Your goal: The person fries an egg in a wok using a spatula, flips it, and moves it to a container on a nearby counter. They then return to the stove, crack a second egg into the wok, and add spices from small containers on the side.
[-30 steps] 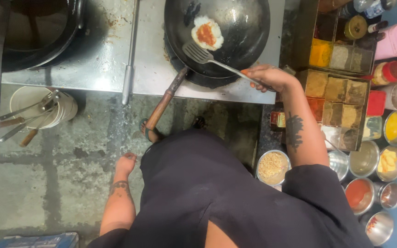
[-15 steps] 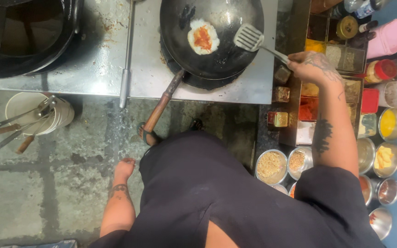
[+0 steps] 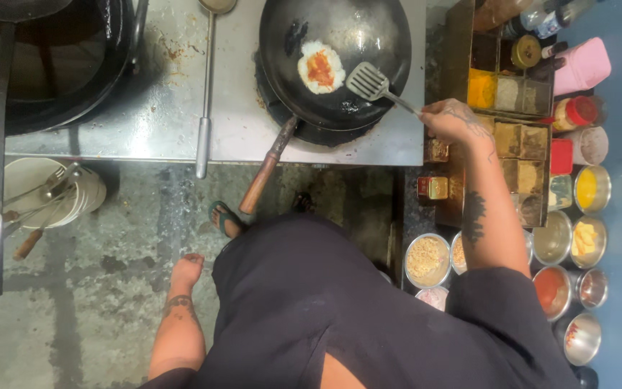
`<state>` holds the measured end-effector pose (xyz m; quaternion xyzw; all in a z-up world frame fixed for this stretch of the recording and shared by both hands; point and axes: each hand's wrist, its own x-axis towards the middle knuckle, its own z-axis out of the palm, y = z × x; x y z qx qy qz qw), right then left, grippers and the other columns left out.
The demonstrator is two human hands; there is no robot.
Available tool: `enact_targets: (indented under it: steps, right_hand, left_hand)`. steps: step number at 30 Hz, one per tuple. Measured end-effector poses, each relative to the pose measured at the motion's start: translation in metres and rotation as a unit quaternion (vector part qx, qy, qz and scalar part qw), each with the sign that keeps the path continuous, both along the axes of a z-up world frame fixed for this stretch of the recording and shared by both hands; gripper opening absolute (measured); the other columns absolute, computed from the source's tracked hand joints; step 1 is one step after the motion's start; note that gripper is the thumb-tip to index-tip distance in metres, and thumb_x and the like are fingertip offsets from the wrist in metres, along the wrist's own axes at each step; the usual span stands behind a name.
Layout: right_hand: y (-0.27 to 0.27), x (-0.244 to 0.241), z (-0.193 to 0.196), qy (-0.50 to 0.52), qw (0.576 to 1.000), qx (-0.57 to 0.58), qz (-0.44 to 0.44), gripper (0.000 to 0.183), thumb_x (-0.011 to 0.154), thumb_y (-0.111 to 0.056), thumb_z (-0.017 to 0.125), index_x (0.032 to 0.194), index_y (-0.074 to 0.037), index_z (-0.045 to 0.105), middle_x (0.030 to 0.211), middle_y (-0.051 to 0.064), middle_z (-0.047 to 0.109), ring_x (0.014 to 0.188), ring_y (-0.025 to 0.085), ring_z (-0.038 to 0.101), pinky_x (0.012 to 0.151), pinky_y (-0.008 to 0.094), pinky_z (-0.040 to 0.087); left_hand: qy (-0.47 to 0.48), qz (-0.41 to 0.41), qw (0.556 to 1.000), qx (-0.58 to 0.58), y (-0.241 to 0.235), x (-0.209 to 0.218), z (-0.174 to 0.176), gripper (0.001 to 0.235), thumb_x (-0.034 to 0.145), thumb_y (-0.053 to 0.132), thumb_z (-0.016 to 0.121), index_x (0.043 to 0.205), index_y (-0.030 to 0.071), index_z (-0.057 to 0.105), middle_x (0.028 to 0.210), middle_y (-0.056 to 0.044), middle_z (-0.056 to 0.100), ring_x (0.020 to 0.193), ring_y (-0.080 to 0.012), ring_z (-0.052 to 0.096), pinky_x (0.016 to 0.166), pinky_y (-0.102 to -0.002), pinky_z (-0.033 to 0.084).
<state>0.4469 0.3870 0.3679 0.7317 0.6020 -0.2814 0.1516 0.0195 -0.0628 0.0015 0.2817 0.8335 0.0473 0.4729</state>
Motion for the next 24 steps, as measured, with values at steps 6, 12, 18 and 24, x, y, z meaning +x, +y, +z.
enact_targets:
  steps: [6, 12, 18, 24]
  right_hand:
    - [0.003, -0.005, -0.026, 0.070, 0.995, -0.045, -0.047, 0.043, 0.094, -0.038, 0.066, 0.129, -0.015, 0.073, 0.088, 0.012, 0.075, 0.062, 0.016, 0.060, 0.056, 0.030, 0.047]
    - [-0.017, -0.010, -0.065, 0.189, 0.974, -0.070, -0.101, 0.044, 0.093, -0.036, 0.066, 0.130, -0.013, 0.073, 0.082, 0.006, 0.071, 0.057, 0.010, 0.056, 0.050, 0.027, 0.045]
    - [-0.053, -0.024, -0.106, 0.352, 0.912, -0.108, -0.179, 0.042, 0.096, -0.029, 0.065, 0.132, -0.009, 0.070, 0.076, 0.002, 0.064, 0.054, 0.009, 0.049, 0.047, 0.024, 0.038]
    - [-0.107, -0.054, -0.081, 0.409, 0.880, -0.097, -0.223, 0.045, 0.098, -0.029, 0.061, 0.139, -0.011, 0.064, 0.074, 0.000, 0.061, 0.054, 0.007, 0.050, 0.048, 0.023, 0.039]
  left_hand:
    - [-0.025, 0.000, 0.998, -0.064, -0.001, -0.025, -0.002, 0.042, 0.090, 0.045, 0.066, 0.122, 0.020, 0.075, 0.102, -0.020, 0.083, 0.107, -0.0337, 0.078, 0.099, -0.044, 0.056]
    - [0.002, -0.064, 0.998, -0.026, -0.007, -0.061, -0.017, 0.042, 0.089, 0.044, 0.065, 0.121, 0.020, 0.078, 0.123, -0.018, 0.074, 0.122, -0.0369, 0.067, 0.103, -0.047, 0.052]
    - [0.009, -0.102, 0.994, -0.029, 0.003, -0.099, -0.018, 0.042, 0.091, 0.046, 0.065, 0.121, 0.019, 0.076, 0.125, -0.016, 0.072, 0.123, -0.0369, 0.065, 0.104, -0.046, 0.051]
    - [-0.003, -0.136, 0.990, -0.033, 0.014, -0.125, -0.014, 0.044, 0.093, 0.045, 0.064, 0.123, 0.015, 0.076, 0.128, -0.016, 0.073, 0.126, -0.0357, 0.065, 0.107, -0.044, 0.051]
